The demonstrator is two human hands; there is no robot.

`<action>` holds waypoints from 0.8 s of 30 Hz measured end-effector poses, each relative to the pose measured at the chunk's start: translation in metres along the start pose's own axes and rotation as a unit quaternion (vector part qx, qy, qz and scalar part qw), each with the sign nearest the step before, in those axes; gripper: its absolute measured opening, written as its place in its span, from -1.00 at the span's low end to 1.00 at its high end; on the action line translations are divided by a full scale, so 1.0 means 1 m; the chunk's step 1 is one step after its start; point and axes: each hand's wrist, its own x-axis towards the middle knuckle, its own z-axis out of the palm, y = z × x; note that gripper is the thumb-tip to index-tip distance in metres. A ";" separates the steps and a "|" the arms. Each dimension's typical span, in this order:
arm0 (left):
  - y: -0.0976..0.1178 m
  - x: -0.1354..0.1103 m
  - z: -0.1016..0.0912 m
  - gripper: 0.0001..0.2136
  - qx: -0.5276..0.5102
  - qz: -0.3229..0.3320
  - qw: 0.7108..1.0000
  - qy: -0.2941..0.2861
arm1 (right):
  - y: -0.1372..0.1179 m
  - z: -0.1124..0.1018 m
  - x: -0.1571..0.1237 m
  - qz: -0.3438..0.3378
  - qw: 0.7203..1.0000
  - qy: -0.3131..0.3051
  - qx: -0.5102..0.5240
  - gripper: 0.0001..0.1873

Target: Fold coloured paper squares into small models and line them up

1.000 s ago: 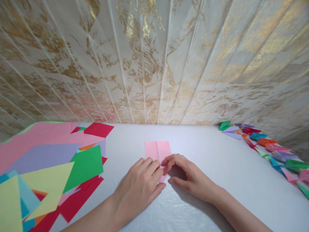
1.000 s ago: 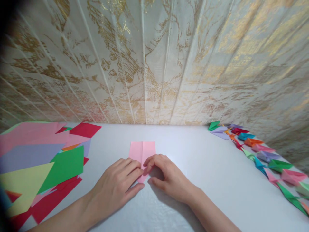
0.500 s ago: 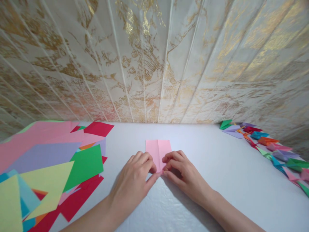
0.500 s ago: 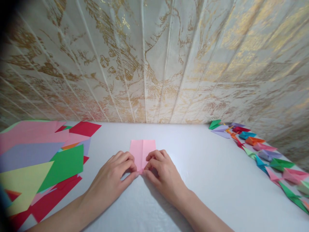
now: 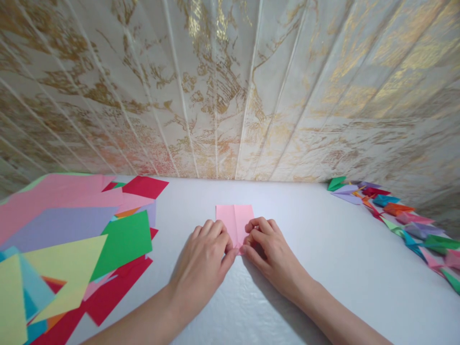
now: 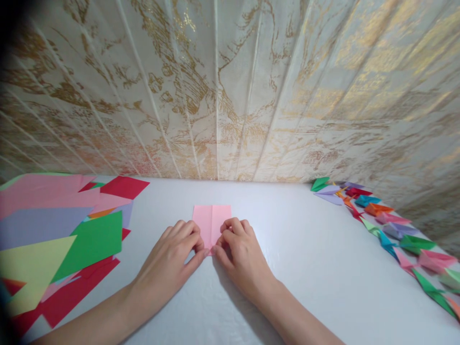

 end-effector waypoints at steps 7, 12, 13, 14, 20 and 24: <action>0.001 0.003 0.002 -0.82 0.028 0.000 1.000 0.006 | -0.001 0.001 0.003 -0.020 0.998 -0.003 -0.054 -0.80; 0.001 0.004 0.001 -0.83 0.051 0.007 0.999 -0.013 | 0.000 0.002 0.003 -0.030 0.997 -0.002 -0.073 -0.81; 0.001 0.004 0.001 -0.84 0.060 0.010 0.998 -0.013 | 0.000 0.002 0.003 -0.033 0.997 0.000 -0.077 -0.82; 0.001 0.004 0.002 -0.84 0.072 0.014 0.997 -0.012 | 0.000 0.002 0.003 -0.035 0.996 0.001 -0.080 -0.82; 0.003 0.006 0.004 -0.84 0.114 0.018 0.993 0.000 | -0.001 0.004 0.005 -0.039 0.993 -0.001 -0.115 -0.83; 0.004 0.007 0.004 -0.83 0.124 0.020 0.992 0.004 | 0.000 0.007 0.005 -0.040 0.991 0.000 -0.126 -0.84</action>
